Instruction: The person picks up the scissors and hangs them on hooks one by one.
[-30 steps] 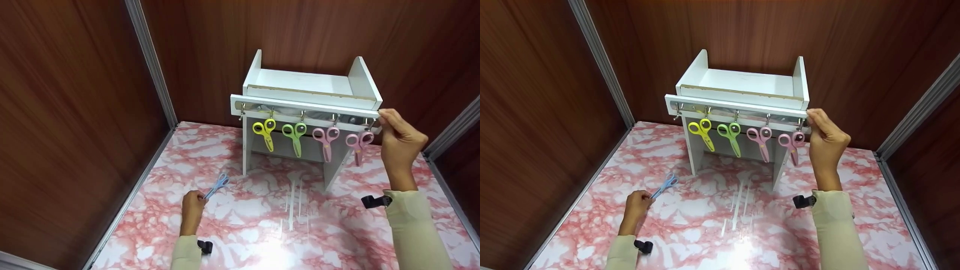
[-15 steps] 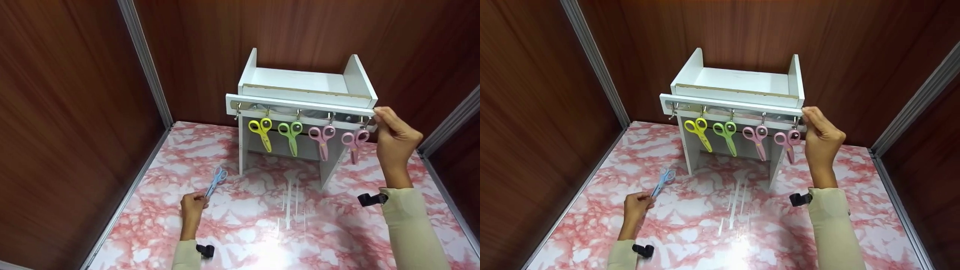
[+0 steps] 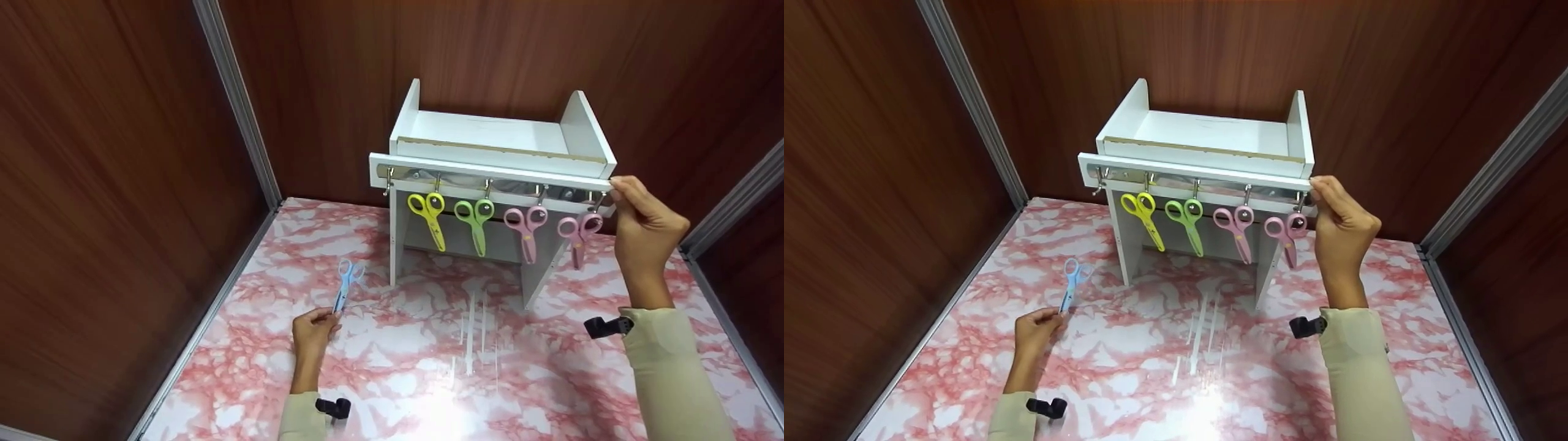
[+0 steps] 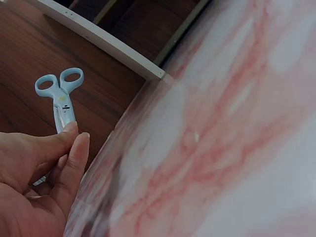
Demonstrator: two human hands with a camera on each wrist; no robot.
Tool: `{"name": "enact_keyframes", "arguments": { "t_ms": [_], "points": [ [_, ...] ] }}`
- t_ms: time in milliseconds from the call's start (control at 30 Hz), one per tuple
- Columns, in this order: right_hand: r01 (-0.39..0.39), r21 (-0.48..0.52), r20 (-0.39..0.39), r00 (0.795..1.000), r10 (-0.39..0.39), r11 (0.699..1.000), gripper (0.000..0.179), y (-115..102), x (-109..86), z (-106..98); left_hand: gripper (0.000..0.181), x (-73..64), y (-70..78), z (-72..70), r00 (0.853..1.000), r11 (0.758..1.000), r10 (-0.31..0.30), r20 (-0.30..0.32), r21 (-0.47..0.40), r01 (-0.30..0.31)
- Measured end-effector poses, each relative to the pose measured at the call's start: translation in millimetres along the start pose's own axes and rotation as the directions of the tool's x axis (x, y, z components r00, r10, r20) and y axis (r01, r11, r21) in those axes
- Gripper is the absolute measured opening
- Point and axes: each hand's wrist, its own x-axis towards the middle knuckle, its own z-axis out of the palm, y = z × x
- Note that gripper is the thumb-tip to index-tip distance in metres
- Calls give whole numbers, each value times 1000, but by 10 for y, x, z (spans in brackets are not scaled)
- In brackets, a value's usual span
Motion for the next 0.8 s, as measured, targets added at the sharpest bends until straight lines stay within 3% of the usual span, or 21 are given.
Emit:
{"name": "enact_keyframes", "arguments": {
  "t_ms": [433, 800],
  "points": [
    [4, -5, -8, 1000, -4, 1000, 11, -4, 0, 7, 23, -55, 162, 27, 996, 987, 16, 82, -159, -2],
    [3, -3, -3, 1000, -3, 1000, 11, -5, -8, 5, 19, -106, 248, 69, 994, 987, 60, 88, -152, -46]
  ]
}}
